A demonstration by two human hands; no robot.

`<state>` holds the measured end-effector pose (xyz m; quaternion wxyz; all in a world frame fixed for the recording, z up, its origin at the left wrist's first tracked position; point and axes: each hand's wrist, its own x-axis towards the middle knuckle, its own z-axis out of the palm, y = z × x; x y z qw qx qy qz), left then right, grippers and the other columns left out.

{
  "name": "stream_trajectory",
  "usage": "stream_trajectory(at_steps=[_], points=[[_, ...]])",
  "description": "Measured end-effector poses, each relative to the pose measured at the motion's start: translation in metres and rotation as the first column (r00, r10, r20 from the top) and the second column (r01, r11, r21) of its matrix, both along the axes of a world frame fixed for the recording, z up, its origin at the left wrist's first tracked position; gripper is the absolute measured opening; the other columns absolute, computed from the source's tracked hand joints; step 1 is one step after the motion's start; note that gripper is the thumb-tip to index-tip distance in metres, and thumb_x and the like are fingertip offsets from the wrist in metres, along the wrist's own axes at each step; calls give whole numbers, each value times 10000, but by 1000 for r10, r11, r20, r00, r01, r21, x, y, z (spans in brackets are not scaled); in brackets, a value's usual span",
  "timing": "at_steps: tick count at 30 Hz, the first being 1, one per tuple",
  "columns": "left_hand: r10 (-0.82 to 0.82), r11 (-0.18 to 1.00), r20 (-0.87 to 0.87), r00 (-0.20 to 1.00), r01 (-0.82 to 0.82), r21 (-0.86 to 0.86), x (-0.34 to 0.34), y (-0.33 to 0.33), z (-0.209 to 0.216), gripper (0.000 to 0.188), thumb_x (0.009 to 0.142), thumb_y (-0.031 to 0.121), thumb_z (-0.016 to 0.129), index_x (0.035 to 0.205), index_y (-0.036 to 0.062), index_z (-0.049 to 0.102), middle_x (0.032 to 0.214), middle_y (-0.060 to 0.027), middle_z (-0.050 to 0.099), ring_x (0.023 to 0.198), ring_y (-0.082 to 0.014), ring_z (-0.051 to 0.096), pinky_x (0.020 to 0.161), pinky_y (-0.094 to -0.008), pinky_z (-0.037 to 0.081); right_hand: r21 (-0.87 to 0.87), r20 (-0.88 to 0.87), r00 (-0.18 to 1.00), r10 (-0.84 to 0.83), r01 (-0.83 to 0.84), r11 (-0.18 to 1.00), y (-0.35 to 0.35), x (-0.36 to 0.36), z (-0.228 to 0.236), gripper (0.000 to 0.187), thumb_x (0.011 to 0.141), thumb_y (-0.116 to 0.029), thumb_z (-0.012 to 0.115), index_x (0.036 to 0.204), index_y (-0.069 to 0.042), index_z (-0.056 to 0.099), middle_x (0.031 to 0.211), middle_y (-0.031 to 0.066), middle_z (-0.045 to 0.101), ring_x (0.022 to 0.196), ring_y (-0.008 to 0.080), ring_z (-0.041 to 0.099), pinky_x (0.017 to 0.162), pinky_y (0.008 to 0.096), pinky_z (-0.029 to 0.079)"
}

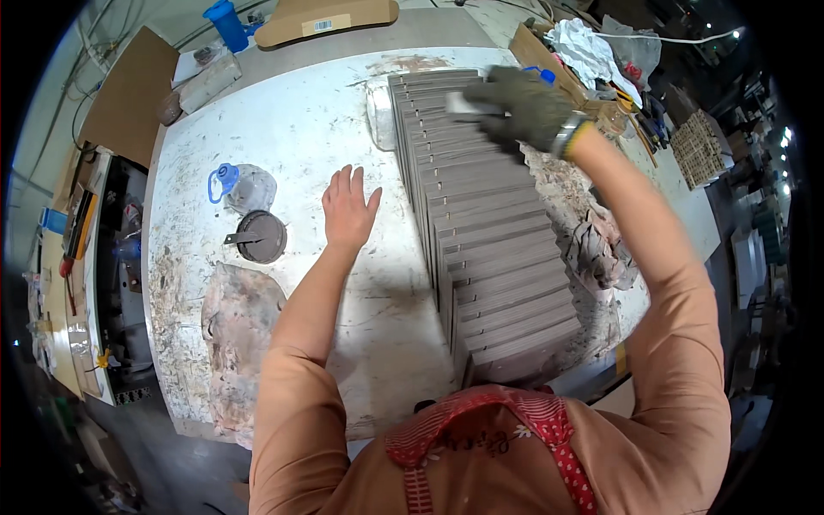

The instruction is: The person wipes a stack of wooden panels with a cloth, applies liquid from a bottle to the cloth, and wipes the panels again. They then separate the panels, wiping the edges and surfaces of each one individually before restacking and wiping the entire stack.

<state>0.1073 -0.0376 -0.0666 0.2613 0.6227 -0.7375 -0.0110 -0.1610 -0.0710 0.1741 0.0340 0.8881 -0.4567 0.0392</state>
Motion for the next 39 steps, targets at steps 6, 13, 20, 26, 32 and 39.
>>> stream_trajectory(at_steps=[6, 13, 20, 26, 32, 39], points=[[-15, 1000, 73, 997, 15, -5, -8, 0, 10, 539, 882, 360, 583, 1297, 32, 480, 1357, -160, 438, 1286, -324, 377, 1039, -461, 308, -146, 123, 992, 16, 2, 989, -12, -3, 6, 310, 912, -372, 531, 1058, -116, 625, 921, 148, 579, 928, 314, 586, 839, 414, 467], [3, 1000, 11, 1000, -3, -8, -3, 1, 1, 535, 887, 354, 582, 1300, 30, 480, 1367, -169, 427, 1292, -333, 370, 1042, -470, 304, -13, -45, 996, -72, 71, 997, -29, -12, -8, 241, 837, -286, 584, 1026, -148, 640, 930, 142, 576, 965, 326, 578, 849, 434, 464], [-2, 1000, 45, 999, 1, 20, -14, -5, 4, 545, 895, 375, 570, 1312, 36, 478, 1376, -163, 422, 1305, -329, 357, 1051, -474, 290, -207, 39, 993, 113, -103, 973, -43, 29, -11, 297, 832, -324, 612, 1067, -144, 622, 990, 153, 577, 979, 319, 572, 862, 425, 457], [13, 1000, 67, 998, -14, 21, -6, 0, 5, 547, 904, 386, 550, 1322, 43, 474, 1392, -157, 411, 1313, -318, 353, 1056, -469, 286, -18, -147, 986, -76, 74, 997, -51, -18, 5, 205, 849, -309, 622, 982, -162, 674, 963, 130, 579, 981, 318, 578, 853, 408, 463], [7, 1000, 61, 998, -9, 28, -11, -4, 2, 554, 899, 391, 559, 1318, 39, 476, 1384, -159, 417, 1311, -318, 355, 1058, -463, 286, -197, 121, 981, 155, -129, 972, -58, 46, -14, 242, 817, -264, 612, 1018, -130, 633, 969, 155, 576, 981, 336, 571, 860, 415, 464], [19, 998, 42, 999, -17, -58, -5, 1, 4, 517, 874, 336, 594, 1286, 43, 485, 1353, -156, 438, 1284, -320, 381, 1023, -461, 313, -103, -134, 989, -66, 53, 993, -69, -39, -3, 206, 835, -248, 640, 1024, -168, 658, 975, 149, 569, 946, 325, 577, 841, 420, 466]])
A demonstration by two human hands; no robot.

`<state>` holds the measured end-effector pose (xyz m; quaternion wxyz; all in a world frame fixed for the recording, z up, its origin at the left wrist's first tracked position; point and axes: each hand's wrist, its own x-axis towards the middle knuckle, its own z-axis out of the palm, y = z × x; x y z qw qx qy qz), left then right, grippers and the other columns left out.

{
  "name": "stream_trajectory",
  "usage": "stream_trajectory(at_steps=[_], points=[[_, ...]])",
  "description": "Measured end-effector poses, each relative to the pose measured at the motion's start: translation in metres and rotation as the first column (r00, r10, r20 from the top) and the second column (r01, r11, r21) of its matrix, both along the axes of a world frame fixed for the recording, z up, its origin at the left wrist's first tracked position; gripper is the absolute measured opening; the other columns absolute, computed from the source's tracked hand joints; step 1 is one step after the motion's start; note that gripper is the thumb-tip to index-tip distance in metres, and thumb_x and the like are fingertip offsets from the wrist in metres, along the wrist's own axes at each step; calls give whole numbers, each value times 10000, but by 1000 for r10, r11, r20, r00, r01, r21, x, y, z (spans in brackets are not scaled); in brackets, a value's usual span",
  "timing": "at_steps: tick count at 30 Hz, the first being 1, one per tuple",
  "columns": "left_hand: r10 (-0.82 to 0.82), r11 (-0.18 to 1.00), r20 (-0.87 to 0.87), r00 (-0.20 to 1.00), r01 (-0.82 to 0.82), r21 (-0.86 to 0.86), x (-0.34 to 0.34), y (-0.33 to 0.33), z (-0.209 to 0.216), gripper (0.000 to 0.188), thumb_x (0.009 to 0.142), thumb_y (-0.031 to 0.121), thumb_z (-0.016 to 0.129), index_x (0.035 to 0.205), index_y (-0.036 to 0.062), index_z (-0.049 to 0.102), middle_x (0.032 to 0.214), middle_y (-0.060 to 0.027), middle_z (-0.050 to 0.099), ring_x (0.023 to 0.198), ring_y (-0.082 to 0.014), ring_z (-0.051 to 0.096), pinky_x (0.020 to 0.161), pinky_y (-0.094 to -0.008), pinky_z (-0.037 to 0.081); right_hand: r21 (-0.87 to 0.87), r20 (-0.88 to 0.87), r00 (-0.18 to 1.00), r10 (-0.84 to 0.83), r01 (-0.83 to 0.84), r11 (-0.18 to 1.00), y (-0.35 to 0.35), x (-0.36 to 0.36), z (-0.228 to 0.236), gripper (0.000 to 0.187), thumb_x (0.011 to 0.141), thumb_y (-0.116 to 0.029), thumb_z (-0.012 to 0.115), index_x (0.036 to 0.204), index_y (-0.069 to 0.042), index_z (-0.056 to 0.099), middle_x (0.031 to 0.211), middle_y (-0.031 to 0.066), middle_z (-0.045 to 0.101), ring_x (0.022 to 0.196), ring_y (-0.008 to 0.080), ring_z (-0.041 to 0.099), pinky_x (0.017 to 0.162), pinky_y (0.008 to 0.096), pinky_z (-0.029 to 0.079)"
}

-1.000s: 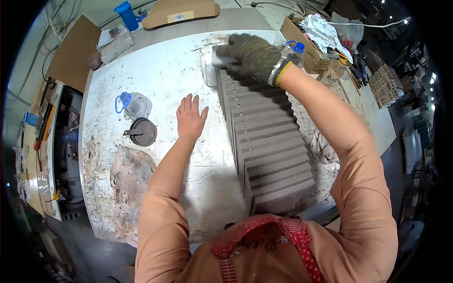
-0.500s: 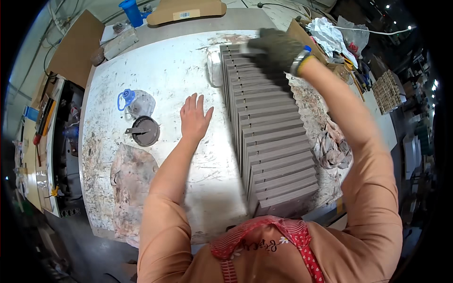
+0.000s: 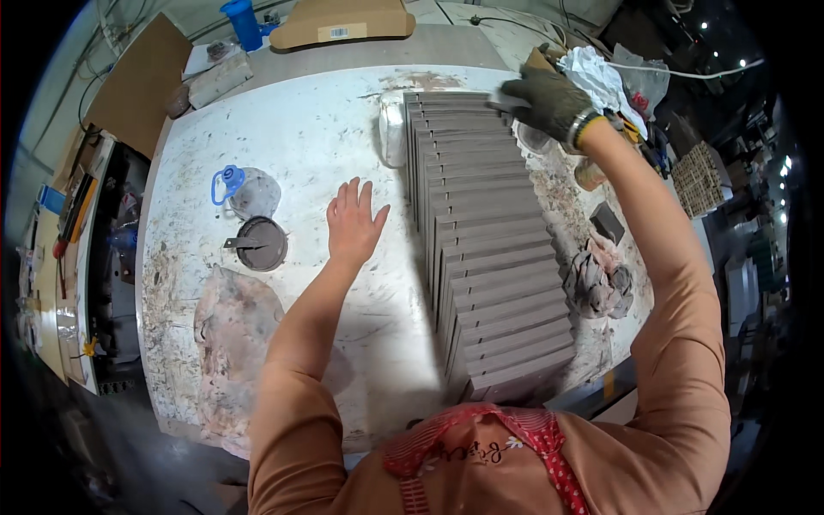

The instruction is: The person wipes a stack of wooden panels with a cloth, applies liquid from a bottle to the cloth, and wipes the panels again. They then separate the panels, wiping the edges and surfaces of each one individually before restacking and wiping the entire stack.

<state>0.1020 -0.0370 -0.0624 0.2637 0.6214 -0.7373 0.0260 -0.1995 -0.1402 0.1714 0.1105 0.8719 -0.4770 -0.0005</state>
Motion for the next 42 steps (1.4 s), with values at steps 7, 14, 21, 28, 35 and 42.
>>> stream_trajectory(at_steps=[7, 14, 21, 28, 35, 42], points=[[-22, 999, 23, 1000, 21, 36, -3, -4, -5, 515, 875, 340, 590, 1283, 43, 486, 1365, -154, 431, 1286, -327, 377, 1023, -463, 312, -127, 156, 967, 203, -185, 975, -7, 98, -27, 290, 863, -341, 578, 1035, -114, 634, 1024, 155, 585, 1016, 323, 572, 877, 419, 456], [-20, 998, 25, 1000, 18, 66, -3, 0, 2, 536, 883, 366, 581, 1297, 38, 484, 1376, -162, 423, 1303, -336, 355, 1042, -470, 296, -24, -11, 994, -105, 105, 994, -16, -27, -9, 312, 878, -370, 565, 1098, -160, 638, 1054, 151, 586, 1033, 322, 577, 913, 408, 451], [-17, 995, -1, 1000, 17, 98, -1, -3, -1, 538, 888, 371, 569, 1303, 43, 475, 1384, -169, 418, 1308, -335, 351, 1046, -477, 290, 37, 274, 962, 7, -18, 999, 13, -1, -20, 373, 872, -306, 592, 1220, -171, 590, 1107, 141, 570, 1054, 335, 567, 913, 411, 450], [5, 999, 42, 999, -7, 54, -3, -1, 0, 503, 889, 361, 566, 1284, 60, 487, 1374, -147, 433, 1294, -331, 370, 1042, -468, 301, -166, 246, 968, 57, -16, 986, 31, -17, -6, 482, 873, -322, 602, 1300, -115, 521, 1201, 175, 553, 1145, 316, 531, 997, 389, 419], [-4, 999, 23, 1000, 4, 35, -2, -2, -3, 498, 886, 352, 574, 1283, 60, 494, 1367, -150, 438, 1291, -331, 375, 1039, -469, 304, -156, 103, 931, 350, -333, 930, 70, 48, -6, 416, 859, -258, 622, 1246, -116, 566, 1203, 155, 573, 1106, 322, 552, 954, 404, 451], [-9, 999, 16, 1000, 8, 39, -3, 0, -1, 493, 890, 340, 572, 1278, 45, 499, 1367, -156, 438, 1292, -336, 374, 1040, -467, 301, -199, -116, 949, 293, -311, 929, 71, 47, 4, 373, 850, -350, 612, 1139, -115, 608, 1075, 145, 618, 1027, 282, 593, 893, 406, 467]])
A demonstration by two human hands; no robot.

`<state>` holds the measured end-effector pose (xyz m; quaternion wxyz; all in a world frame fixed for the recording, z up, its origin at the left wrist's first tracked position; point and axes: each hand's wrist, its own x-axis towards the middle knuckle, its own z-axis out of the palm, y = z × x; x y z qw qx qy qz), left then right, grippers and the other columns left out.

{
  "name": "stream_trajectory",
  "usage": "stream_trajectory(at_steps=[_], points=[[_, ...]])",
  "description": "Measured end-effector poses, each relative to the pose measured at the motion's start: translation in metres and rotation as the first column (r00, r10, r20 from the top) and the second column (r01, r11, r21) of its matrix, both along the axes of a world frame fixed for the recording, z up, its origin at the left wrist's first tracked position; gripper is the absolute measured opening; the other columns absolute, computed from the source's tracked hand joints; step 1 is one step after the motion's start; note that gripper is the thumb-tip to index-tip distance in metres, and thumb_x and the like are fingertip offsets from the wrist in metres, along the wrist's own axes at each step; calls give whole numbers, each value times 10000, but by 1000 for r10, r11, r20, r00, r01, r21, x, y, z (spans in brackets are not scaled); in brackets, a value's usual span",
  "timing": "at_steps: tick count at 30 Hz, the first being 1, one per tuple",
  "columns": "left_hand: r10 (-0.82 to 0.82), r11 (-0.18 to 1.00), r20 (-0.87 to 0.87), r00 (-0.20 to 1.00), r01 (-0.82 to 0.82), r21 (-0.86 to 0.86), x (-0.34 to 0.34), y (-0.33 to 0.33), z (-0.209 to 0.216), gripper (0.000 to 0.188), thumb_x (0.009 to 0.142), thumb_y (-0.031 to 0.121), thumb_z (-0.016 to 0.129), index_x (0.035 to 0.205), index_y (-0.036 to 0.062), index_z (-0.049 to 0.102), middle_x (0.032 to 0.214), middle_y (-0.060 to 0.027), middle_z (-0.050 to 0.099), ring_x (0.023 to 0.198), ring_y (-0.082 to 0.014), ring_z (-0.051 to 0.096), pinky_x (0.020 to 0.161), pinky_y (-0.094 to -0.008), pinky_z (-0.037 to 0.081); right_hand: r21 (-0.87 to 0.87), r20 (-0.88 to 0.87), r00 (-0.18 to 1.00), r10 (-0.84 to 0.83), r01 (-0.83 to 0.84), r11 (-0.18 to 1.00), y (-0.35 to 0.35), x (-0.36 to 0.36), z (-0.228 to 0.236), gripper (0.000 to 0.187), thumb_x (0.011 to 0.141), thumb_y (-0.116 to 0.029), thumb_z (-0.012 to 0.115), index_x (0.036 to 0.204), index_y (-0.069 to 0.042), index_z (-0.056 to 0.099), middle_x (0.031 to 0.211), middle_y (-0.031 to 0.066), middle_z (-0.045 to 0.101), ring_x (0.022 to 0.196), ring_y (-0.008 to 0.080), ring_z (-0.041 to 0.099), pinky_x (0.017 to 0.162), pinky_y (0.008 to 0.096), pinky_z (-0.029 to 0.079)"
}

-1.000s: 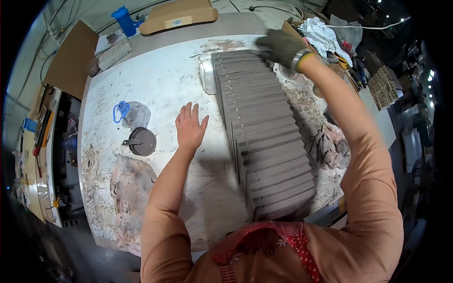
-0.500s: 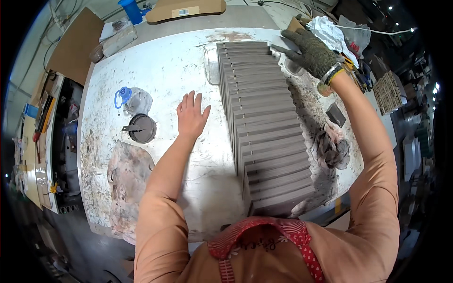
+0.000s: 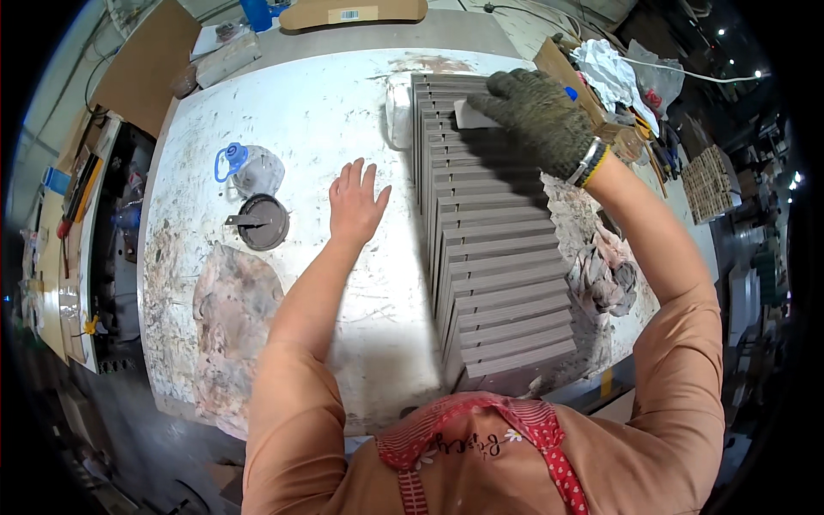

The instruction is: The person wipes a stack of wooden panels with a cloth, applies liquid from a bottle to the cloth, and wipes the panels again. They then separate the panels, wiping the edges and surfaces of each one individually before restacking and wiping the entire stack.

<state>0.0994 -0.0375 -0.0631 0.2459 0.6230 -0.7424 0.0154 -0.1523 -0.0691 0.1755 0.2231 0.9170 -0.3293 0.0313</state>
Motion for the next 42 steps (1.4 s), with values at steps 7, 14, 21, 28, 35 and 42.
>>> stream_trajectory(at_steps=[7, 14, 21, 28, 35, 42], points=[[13, 1000, -4, 1000, -13, 0, 4, -1, -6, 480, 892, 330, 571, 1274, 46, 508, 1364, -158, 439, 1291, -336, 376, 1043, -461, 300, 49, 45, 994, 99, -101, 994, 1, 18, -9, 356, 875, -315, 586, 1162, -105, 596, 1082, 154, 614, 1041, 305, 587, 921, 423, 459], [0, 1000, -15, 1000, 0, -9, 3, -1, -1, 474, 883, 319, 580, 1261, 42, 510, 1360, -153, 441, 1279, -320, 389, 1026, -457, 313, 399, 685, 637, -354, 79, 914, -12, -53, -30, 444, 820, -267, 669, 1200, -53, 587, 1101, 169, 607, 962, 308, 609, 863, 386, 490], [-22, 998, -41, 999, 25, 65, 3, -2, 3, 494, 892, 302, 576, 1304, 49, 475, 1397, -149, 399, 1315, -312, 343, 1054, -468, 281, 604, 465, -285, -838, -590, 536, 1, -94, -97, 270, 888, -171, 635, 1126, -52, 591, 1033, 52, 590, 904, 163, 591, 805, 295, 507], [-24, 997, -161, 987, 11, -81, -9, 16, 24, 396, 911, 220, 539, 1264, 41, 519, 1376, -163, 422, 1301, -328, 355, 1048, -454, 297, 494, 366, -247, -897, -765, 412, 16, -107, -97, 340, 869, -188, 665, 1163, -79, 531, 1022, 42, 588, 871, 159, 604, 758, 289, 538], [119, 968, -864, 489, 138, 211, -35, 115, 79, 280, 993, 205, 463, 945, -32, 604, 748, -84, 646, 751, -137, 590, 735, -286, 460, 415, 413, -400, -818, -717, 560, 34, -121, -83, 318, 868, -221, 669, 1100, -35, 558, 971, 118, 623, 833, 223, 636, 713, 341, 588], [237, 963, -826, 511, -13, 268, -8, 249, 49, 198, 967, 132, 504, 940, -39, 600, 810, -78, 643, 774, -126, 583, 753, -257, 452, 349, 415, -285, -864, -827, 440, 104, -100, -16, 414, 861, -289, 684, 1105, 17, 550, 954, 176, 628, 827, 239, 651, 689, 344, 601]])
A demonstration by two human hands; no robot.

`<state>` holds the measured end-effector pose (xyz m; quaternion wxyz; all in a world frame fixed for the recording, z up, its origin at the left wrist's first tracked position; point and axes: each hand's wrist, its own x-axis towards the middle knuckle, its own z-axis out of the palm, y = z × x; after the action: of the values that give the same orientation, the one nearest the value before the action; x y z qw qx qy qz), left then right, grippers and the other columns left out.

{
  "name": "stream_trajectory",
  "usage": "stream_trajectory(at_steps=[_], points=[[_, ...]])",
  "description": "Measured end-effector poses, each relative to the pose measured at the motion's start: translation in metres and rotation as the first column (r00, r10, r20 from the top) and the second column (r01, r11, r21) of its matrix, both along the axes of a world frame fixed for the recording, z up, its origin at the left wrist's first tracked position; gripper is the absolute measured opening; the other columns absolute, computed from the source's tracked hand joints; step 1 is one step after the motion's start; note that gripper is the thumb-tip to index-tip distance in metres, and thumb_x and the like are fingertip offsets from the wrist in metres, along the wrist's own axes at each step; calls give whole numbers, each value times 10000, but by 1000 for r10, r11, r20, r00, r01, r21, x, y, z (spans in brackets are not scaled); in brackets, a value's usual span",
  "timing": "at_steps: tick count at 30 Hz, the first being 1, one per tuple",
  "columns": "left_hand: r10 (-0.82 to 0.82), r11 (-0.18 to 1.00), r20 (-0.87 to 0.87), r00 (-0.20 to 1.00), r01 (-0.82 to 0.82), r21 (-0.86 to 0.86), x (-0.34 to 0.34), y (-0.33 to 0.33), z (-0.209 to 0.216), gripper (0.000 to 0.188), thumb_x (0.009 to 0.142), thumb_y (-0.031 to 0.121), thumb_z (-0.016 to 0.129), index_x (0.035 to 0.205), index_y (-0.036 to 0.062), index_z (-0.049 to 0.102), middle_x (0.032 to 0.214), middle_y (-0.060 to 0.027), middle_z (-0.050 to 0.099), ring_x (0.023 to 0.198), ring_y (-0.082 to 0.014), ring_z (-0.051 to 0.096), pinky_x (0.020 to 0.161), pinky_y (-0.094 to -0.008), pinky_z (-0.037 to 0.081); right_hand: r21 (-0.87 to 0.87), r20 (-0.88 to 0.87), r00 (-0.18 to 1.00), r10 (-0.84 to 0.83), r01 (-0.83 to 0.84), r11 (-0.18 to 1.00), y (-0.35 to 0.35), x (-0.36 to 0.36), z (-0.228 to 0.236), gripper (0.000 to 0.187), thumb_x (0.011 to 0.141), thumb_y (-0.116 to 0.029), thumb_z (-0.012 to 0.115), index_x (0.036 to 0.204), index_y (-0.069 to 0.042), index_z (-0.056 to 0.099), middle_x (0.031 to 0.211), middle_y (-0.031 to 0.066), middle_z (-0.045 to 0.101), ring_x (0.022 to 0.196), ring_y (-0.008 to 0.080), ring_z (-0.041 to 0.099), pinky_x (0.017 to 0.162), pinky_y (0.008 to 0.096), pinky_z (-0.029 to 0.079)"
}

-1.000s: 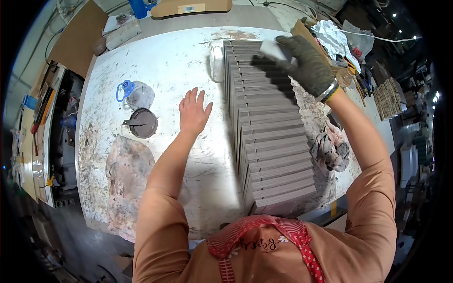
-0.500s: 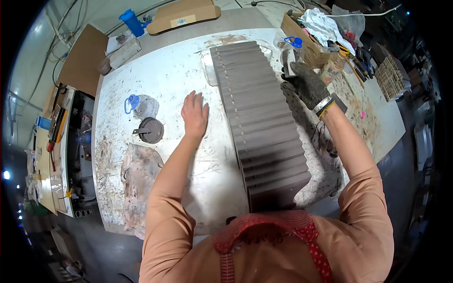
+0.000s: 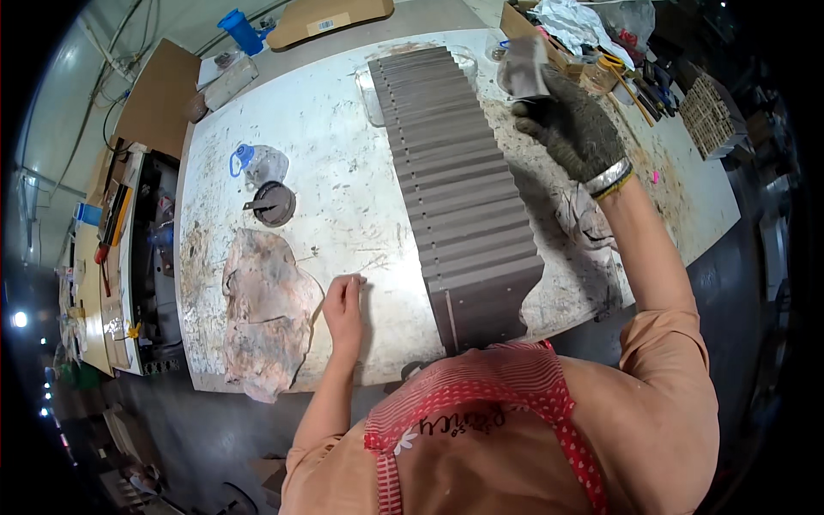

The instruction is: The person wipes a stack of wooden panels with a cloth, applies liquid from a bottle to the cloth, and wipes the panels again. They then separate the panels, wiping the edges and surfaces of each one individually before restacking and wiping the entire stack.

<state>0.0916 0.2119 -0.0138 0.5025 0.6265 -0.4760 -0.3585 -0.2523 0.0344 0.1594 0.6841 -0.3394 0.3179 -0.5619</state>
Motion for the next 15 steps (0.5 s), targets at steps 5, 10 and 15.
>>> stream_trajectory(at_steps=[5, 10, 15], points=[[89, 988, -167, 982, -66, 138, -16, 50, -3, 188, 955, 115, 509, 1014, -44, 591, 846, -103, 648, 740, -148, 592, 723, -275, 480, -651, -709, 677, -198, -520, 553, 87, 115, 13, 433, 904, -309, 615, 1204, -11, 522, 1087, 122, 595, 936, 202, 609, 802, 341, 541], [-147, 974, 259, 955, 185, -129, -14, 87, -68, 302, 809, 160, 631, 1075, 22, 606, 987, -208, 638, 945, -399, 597, 815, -434, 471, 246, -239, 668, 705, -660, 710, 160, 244, -45, 460, 888, -263, 640, 1220, 29, 512, 1052, 120, 600, 888, 141, 616, 742, 277, 528], [-387, 922, 274, 881, 376, 94, -11, 99, -34, 343, 832, 150, 584, 1156, 38, 566, 1102, -191, 590, 1011, -388, 552, 846, -460, 445, 239, -652, 431, 624, -665, 708, 142, 309, -95, 502, 838, -364, 658, 1148, 13, 539, 839, 114, 658, 662, 157, 636, 641, 301, 519]])
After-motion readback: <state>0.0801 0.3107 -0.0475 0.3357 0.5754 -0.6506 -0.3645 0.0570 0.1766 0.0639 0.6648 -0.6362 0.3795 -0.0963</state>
